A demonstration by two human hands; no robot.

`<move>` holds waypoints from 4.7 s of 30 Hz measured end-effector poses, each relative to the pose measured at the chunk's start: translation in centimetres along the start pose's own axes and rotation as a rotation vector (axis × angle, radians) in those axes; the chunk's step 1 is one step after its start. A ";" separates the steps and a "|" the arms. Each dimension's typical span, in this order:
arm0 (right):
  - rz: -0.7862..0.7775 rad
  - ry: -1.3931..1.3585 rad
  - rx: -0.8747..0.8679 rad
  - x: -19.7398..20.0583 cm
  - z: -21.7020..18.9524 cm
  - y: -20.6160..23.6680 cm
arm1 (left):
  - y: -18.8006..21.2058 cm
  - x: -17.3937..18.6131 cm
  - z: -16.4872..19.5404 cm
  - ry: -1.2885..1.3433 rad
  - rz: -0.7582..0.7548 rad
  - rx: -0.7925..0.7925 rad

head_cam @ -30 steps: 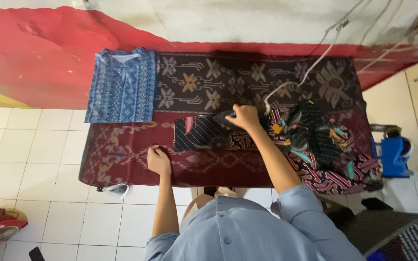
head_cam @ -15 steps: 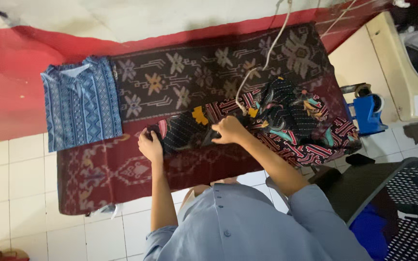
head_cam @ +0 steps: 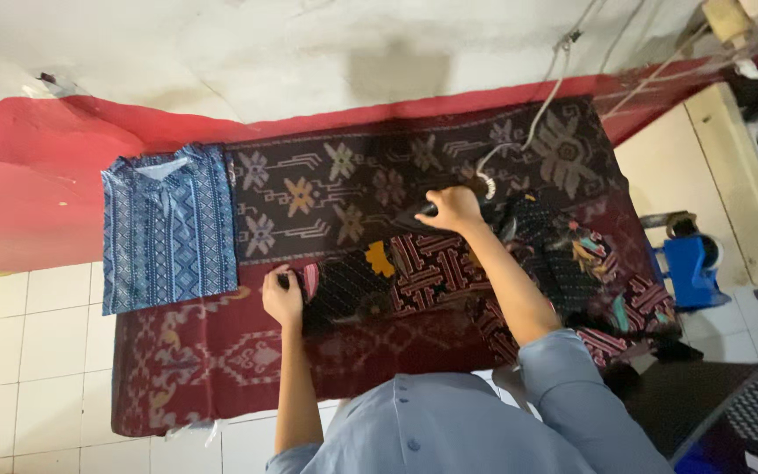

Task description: The person irons a patterned fabric by hand using a dry iron, smoothing and pressing different sections of the garment on a flat surface.

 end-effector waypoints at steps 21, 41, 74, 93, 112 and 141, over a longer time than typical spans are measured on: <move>0.659 -0.129 -0.040 3.9 -5.3 8.2 | 0.9 1.7 1.2 0.024 0.000 -0.040; -0.155 -0.093 -0.676 1.2 6.2 16.8 | 5.8 6.4 0.9 0.699 -0.405 0.172; 0.168 -0.338 -0.877 10.4 16.7 28.6 | 1.0 2.2 11.1 0.547 -0.392 -0.017; 0.390 -0.167 -0.907 6.0 8.6 31.2 | 1.2 0.0 11.7 0.470 -0.122 -0.102; 0.154 -0.096 -0.838 1.7 7.9 35.2 | 3.5 1.5 6.1 0.549 -0.448 -0.101; 0.207 -0.222 -0.097 0.7 -7.9 17.8 | 1.2 -2.1 5.2 0.283 -0.401 -0.145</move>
Point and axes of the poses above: each hand's wrist, its own y-axis away from the middle knuckle, its own x-axis out of the back of the hand, z = x × y, the point moved 9 cm from there along -y, towards the middle knuckle, and after that the axes turned 6 degrees about y, right-handed, at the moved point
